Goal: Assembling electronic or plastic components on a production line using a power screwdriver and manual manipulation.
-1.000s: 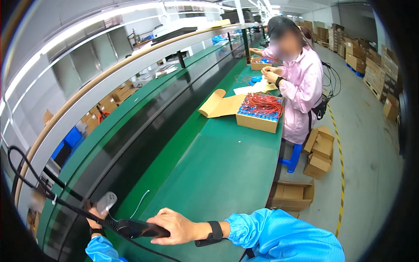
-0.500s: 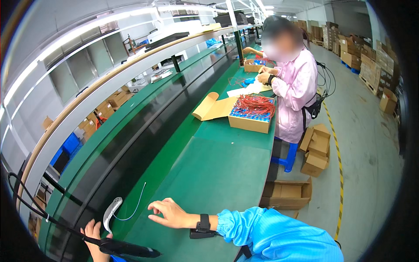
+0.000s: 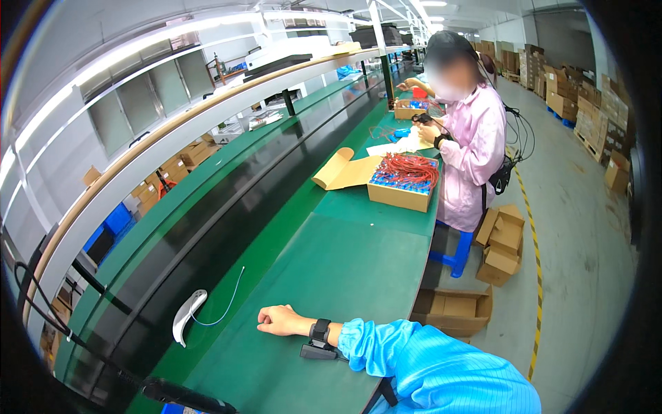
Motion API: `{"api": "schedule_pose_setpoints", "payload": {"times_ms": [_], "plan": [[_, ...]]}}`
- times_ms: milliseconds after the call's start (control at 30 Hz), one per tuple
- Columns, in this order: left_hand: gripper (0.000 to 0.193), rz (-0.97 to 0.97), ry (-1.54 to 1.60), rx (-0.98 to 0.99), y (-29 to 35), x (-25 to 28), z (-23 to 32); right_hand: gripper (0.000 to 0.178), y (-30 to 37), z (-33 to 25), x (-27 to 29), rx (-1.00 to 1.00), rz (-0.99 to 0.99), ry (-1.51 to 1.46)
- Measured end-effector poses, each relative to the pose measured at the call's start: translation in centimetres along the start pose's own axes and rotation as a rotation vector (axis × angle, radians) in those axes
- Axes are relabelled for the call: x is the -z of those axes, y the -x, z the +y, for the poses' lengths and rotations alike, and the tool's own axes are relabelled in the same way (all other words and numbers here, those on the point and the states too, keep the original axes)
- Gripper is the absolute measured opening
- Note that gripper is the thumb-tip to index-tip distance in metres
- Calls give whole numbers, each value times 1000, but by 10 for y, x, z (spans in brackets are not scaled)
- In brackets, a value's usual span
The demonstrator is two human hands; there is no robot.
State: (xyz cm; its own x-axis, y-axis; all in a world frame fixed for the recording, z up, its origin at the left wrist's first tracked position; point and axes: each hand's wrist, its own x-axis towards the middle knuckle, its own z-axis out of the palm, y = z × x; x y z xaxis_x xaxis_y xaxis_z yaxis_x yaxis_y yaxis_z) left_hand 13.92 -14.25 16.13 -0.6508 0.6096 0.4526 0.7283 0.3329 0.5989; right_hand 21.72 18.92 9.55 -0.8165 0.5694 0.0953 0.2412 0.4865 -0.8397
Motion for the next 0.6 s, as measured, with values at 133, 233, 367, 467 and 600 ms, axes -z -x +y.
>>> {"api": "schedule_pose_setpoints", "payload": {"times_ms": [133, 233, 367, 467, 600], "plan": [[32, -188, 2, 42, 0, -10, 11, 30, -3, 5, 2, -12, -24, -37], [37, -477, -209, -154, 3, -11, 6, 30, -4, 4, 4, -11, -82, -37], [41, -494, -236, -206, 7, -10, 0, 31, 5, -11, 0, 100, -101, 262], [42, -499, -190, -169, 6, -9, -1, 33, 15, -21, -1, 110, -184, 345], [43, -511, -233, -170, 8, -10, 1, 35, 18, -24, -1, 129, -228, 352]]}}
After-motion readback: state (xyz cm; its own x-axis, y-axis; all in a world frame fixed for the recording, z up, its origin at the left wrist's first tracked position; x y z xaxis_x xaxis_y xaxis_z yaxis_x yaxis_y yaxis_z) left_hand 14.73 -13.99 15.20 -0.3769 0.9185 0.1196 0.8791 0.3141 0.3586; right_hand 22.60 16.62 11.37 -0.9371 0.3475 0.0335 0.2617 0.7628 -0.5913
